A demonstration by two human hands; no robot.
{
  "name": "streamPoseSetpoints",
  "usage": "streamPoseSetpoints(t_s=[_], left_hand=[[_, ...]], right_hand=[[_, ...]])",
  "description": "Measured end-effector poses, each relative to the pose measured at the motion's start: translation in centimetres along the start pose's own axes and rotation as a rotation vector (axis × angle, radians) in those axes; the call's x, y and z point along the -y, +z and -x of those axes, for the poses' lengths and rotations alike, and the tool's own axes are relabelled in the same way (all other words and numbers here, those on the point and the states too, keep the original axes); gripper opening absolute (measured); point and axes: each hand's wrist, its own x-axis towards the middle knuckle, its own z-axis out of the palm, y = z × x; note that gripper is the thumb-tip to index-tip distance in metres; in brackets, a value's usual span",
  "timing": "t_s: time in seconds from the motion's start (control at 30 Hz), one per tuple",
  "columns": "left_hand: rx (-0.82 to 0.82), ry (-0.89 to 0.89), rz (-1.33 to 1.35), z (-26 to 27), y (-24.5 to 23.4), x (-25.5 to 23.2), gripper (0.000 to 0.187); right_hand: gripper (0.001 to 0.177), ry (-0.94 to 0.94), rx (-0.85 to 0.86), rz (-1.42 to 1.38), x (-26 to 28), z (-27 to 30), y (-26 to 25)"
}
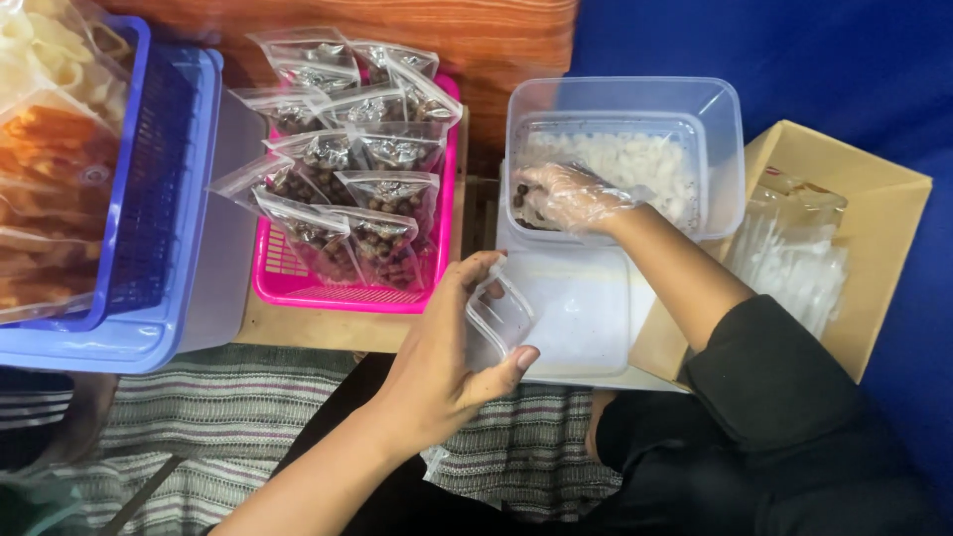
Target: Bagging small brown items from a plastic container into individual clear plastic bags
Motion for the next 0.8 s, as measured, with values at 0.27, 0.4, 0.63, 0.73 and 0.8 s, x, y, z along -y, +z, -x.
streamPoseSetpoints(t_s=[0.27,0.4,0.63,0.73,0.8], left_hand=[[0.008,-0.057,0.056,0.3,-0.5,-0.1,0.080],[0.005,-0.042,0.048,0.4,-0.4,0.2,0.079],[0.003,-0.041,0.050,0.2,-0.4,0.2,0.078],[0.003,-0.041,0.038,0.2,-0.5,0.1,0.079],[0.007,-0.040,0.031,0.1,-0.5,0.1,0.079]], right_hand=[[0.038,0.033,0.089,0.015,0.9,0.9,-0.9],[0.048,-0.066,0.109,0.027,1.2,1.4,-1.1],[0.046,0.111,0.273,-0.019,3.0,2.9,-2.6],[0.043,0.069,0.308,-0.070,2.1,2.4,-2.5],[0.043,0.075,0.315,-0.079,2.7,2.8,-2.9]])
